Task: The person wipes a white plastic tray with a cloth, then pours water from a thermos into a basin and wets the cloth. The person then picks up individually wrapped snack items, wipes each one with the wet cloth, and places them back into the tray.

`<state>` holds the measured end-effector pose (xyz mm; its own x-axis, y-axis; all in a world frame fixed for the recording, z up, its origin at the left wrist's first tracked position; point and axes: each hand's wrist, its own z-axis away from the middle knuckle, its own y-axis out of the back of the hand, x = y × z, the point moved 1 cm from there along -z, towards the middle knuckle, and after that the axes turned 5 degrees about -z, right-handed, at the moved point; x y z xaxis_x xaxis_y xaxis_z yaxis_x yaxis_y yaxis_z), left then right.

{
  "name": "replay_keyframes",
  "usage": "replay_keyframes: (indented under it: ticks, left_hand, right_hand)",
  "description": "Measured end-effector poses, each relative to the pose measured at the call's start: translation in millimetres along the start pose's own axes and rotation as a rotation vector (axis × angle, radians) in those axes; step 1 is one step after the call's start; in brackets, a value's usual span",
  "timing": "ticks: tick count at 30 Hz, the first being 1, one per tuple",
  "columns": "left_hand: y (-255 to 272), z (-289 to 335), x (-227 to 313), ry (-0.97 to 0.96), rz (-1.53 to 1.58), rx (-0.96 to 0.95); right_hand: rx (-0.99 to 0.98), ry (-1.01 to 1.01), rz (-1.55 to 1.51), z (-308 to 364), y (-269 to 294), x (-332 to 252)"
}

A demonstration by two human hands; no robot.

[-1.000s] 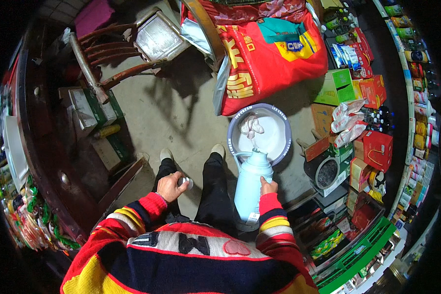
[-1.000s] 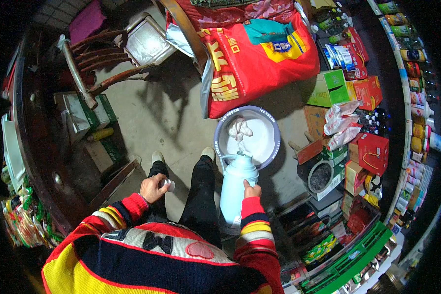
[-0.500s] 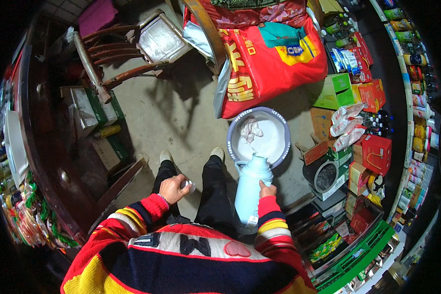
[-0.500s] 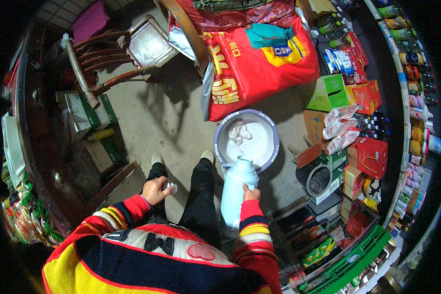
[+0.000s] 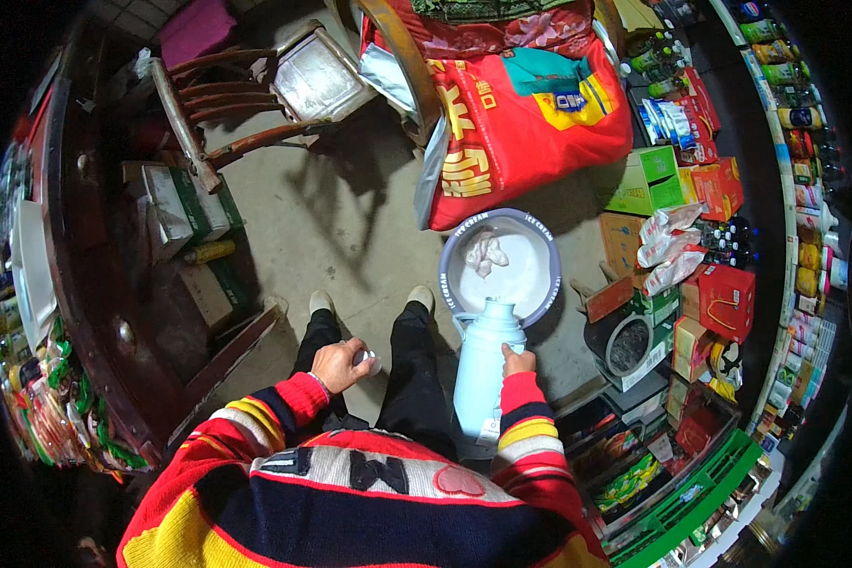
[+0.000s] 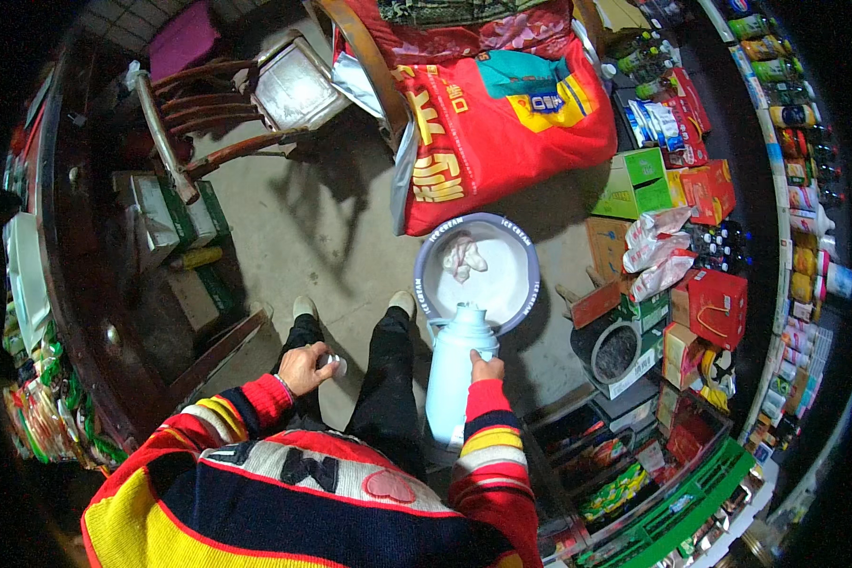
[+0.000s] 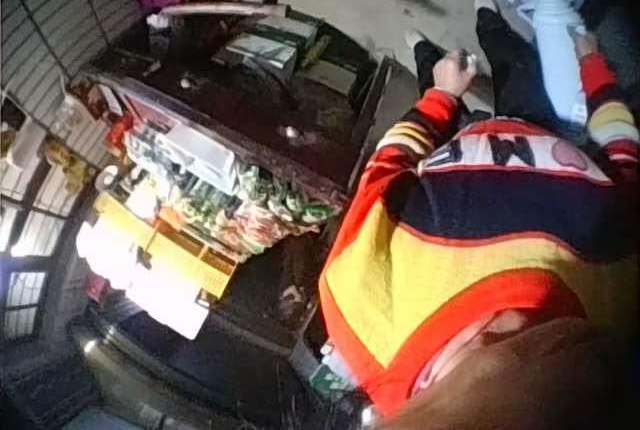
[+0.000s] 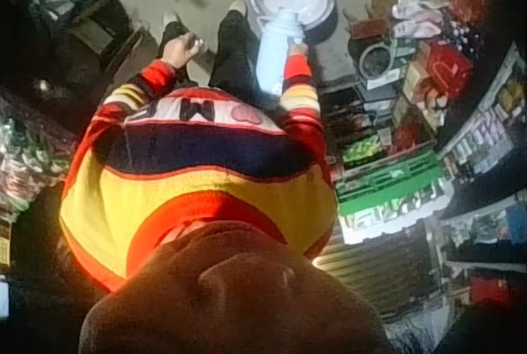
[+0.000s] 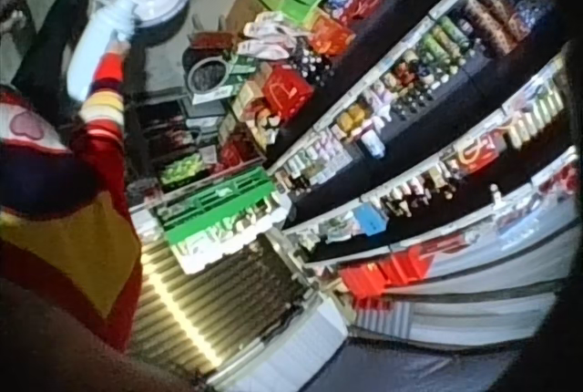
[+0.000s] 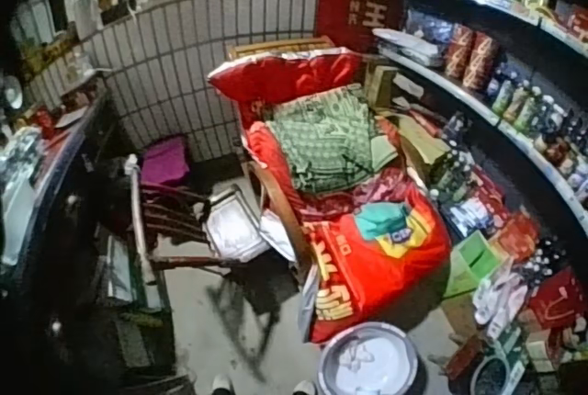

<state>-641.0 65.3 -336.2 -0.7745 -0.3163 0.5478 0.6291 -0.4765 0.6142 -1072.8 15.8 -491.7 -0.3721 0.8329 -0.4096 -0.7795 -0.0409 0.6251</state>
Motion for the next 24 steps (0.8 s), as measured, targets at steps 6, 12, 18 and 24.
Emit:
replay_keyframes:
  ticks: [6,12,18,24]
  left_hand:
    - [-3.1,3.4,-3.0,-0.016,0.021,0.049]
    - [0.3,1.3,0.7,-0.003,0.008,0.012]
    - [-2.8,-4.1,-0.5,-0.042,0.0,0.034]
    - [-2.3,-10.5,4.4,-0.065,0.012,0.019]
  right_hand:
    - [0.0,-0.113,0.032,5.1,5.4,-25.5]
    - [0.007,-0.127,0.064,2.9,6.8,-25.3]
    - [0.007,-0.075,0.009,18.3,15.5,-30.5]
    - [-0.058,-0.146,-0.078,37.2,27.5,-29.6]
